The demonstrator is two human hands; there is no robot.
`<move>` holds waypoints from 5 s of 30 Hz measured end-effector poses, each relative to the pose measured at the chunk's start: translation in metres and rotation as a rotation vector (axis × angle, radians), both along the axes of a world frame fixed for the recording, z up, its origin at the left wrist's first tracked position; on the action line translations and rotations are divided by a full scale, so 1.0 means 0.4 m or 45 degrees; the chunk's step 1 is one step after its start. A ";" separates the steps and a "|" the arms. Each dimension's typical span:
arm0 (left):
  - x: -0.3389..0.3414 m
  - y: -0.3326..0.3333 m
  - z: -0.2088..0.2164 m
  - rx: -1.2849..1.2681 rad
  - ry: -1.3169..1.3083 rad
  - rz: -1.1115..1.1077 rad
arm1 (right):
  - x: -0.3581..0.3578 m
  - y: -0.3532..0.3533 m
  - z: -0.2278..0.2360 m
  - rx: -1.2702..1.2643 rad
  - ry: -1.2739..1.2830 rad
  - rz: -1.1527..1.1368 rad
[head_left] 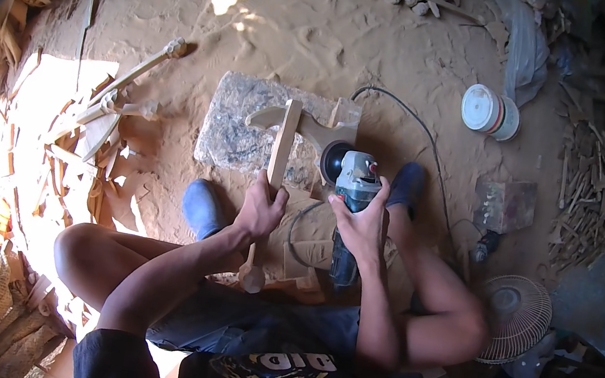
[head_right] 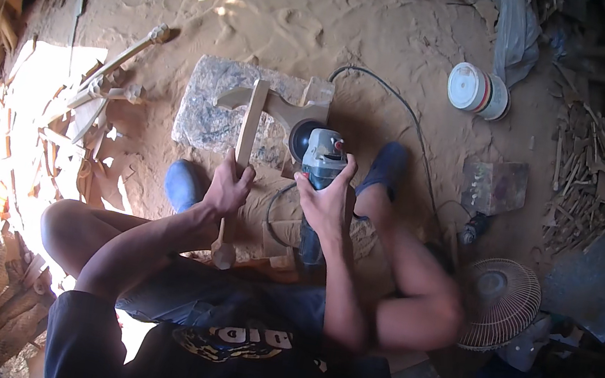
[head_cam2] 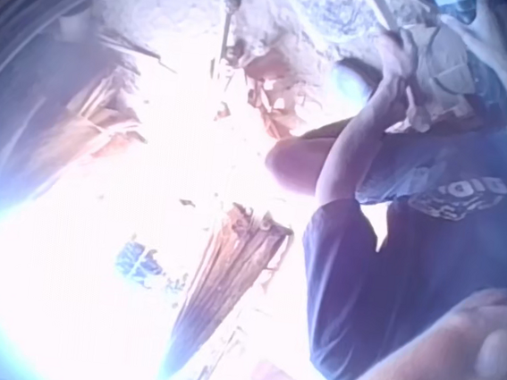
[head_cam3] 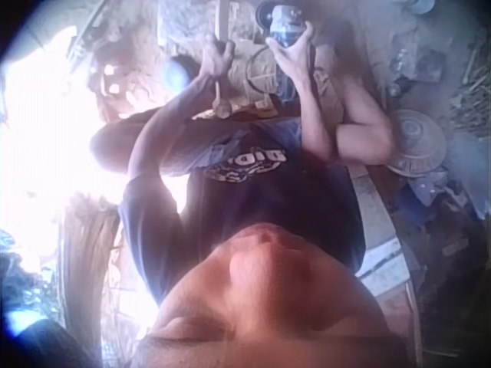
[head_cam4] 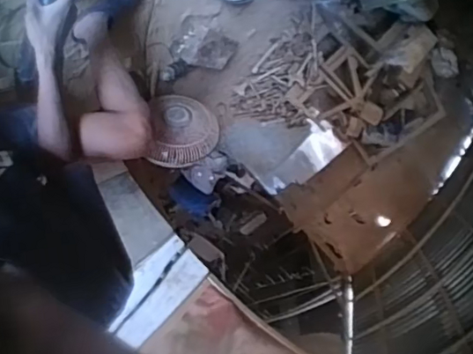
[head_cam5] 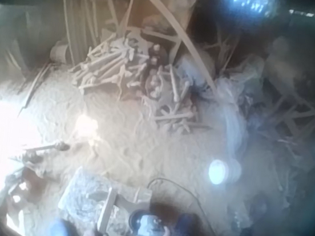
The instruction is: The person sands the surface of a wooden axe prop using a power sander and applies glue from a small bottle to a joint.
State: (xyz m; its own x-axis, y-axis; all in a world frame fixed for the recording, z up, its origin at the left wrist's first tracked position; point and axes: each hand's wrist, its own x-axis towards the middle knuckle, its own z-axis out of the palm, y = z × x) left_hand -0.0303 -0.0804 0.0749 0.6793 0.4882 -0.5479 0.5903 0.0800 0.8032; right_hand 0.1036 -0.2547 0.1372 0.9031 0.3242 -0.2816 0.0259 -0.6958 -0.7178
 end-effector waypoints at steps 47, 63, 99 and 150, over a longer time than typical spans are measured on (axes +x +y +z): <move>0.047 0.182 0.553 -0.493 -1.275 0.193 | -0.034 0.008 0.018 0.373 -0.283 -0.091; -0.006 0.191 0.773 -0.873 -1.611 0.241 | 0.065 0.115 -0.290 2.255 2.801 0.189; -0.034 0.201 0.757 -0.641 -1.481 0.115 | -0.066 0.374 0.879 1.416 -0.477 0.531; -0.002 0.216 0.779 0.855 -1.126 0.328 | 0.027 0.235 0.769 0.659 -0.640 0.431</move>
